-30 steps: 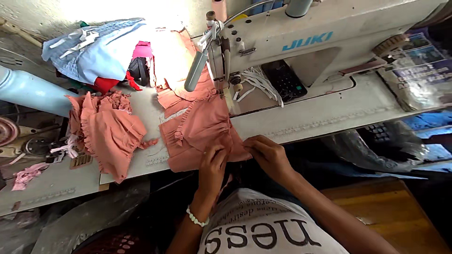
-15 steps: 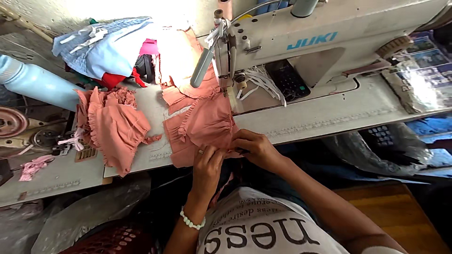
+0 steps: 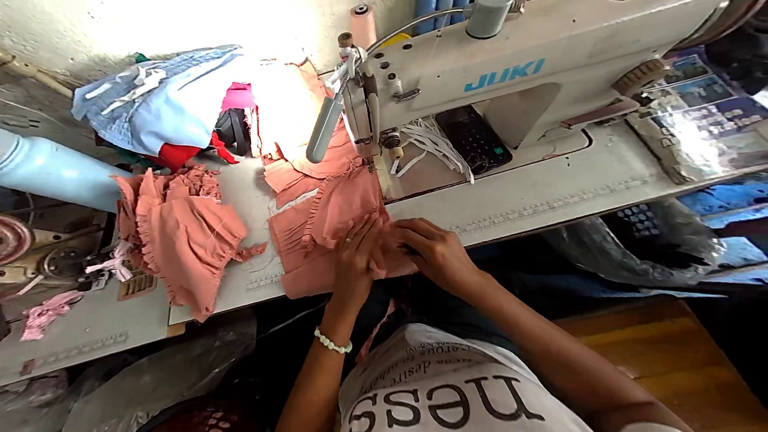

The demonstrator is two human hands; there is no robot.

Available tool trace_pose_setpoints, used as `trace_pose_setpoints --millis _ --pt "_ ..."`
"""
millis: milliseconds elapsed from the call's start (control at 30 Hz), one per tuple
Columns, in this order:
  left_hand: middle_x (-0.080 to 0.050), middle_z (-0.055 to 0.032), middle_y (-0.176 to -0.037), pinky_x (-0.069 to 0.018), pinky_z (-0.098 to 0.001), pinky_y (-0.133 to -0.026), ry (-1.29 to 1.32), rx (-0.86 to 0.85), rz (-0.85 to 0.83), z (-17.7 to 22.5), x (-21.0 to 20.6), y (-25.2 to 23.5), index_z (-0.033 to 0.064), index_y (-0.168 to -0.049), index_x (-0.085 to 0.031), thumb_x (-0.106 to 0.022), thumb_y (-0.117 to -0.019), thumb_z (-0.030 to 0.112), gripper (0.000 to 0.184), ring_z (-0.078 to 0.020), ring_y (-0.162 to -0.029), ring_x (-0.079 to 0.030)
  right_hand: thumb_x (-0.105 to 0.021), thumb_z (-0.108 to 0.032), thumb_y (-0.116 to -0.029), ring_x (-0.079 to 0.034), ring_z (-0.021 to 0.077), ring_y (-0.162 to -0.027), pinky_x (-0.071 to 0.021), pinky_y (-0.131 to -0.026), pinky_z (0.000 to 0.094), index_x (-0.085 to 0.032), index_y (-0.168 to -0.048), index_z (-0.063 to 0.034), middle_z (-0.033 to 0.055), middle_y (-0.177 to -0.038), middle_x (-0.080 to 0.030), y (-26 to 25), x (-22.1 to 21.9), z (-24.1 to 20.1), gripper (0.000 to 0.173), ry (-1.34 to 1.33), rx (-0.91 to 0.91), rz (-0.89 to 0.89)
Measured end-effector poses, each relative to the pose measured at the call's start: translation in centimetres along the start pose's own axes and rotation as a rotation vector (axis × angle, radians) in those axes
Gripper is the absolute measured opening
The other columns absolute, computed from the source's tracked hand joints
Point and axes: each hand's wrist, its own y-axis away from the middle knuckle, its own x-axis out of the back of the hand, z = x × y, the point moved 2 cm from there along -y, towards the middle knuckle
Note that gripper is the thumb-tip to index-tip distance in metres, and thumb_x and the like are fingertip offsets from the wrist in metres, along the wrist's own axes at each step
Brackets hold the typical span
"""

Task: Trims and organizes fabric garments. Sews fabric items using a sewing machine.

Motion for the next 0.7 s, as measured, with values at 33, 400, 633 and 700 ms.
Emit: trace_pose_setpoints --millis 33,400,633,700 --pt "-0.069 -0.0142 -0.132 -0.0484 -0.0499 -0.108 0.003 -0.004 0.004 -0.1 0.2 0.1 -0.0003 -0.125 -0.071 -0.053 -0.0989 0.003 0.032 -0.0304 -0.125 -0.065 -0.066 -0.005 -0.0938 -0.073 0.0309 -0.090 -0.0608 -0.069 0.0442 -0.077 -0.111 -0.0057 0.0128 -0.118 -0.074 0.3 -0.6 0.6 0.020 0.056 0.000 -0.015" --pt "-0.075 -0.0114 -0.118 -0.0553 -0.0446 -0.088 -0.151 -0.078 -0.062 0.7 -0.2 -1.1 0.0036 -0.121 -0.074 -0.059 -0.0943 0.000 0.031 -0.0302 -0.103 -0.071 -0.064 0.000 -0.0875 -0.068 0.0306 -0.070 -0.0511 -0.049 0.0385 -0.070 -0.088 -0.0043 0.0140 -0.104 -0.075 1.6 -2.2 -0.2 0.008 0.283 0.061 0.031" --pt "-0.061 -0.0272 -0.133 -0.0551 -0.0490 -0.096 -0.089 0.075 -0.241 0.3 0.5 -2.6 -0.0067 -0.137 -0.059 -0.071 -0.0802 -0.007 0.059 -0.0405 -0.115 -0.066 -0.065 -0.001 -0.0876 -0.069 0.0310 -0.072 -0.0532 -0.052 0.0400 -0.073 -0.092 -0.0041 0.0137 -0.103 -0.075 1.7 -2.2 0.1 0.010 0.244 0.042 0.026" --pt "-0.060 -0.0250 -0.131 -0.0564 -0.0465 -0.094 -0.123 0.040 -0.245 -0.6 0.6 -3.1 -0.0044 -0.127 -0.068 -0.072 -0.0819 -0.005 0.045 -0.0374 -0.113 -0.065 -0.065 -0.003 -0.0886 -0.070 0.0307 -0.074 -0.0545 -0.054 0.0400 -0.075 -0.098 -0.0055 0.0127 -0.112 -0.076 1.7 -2.2 0.3 0.014 0.229 0.040 0.011"
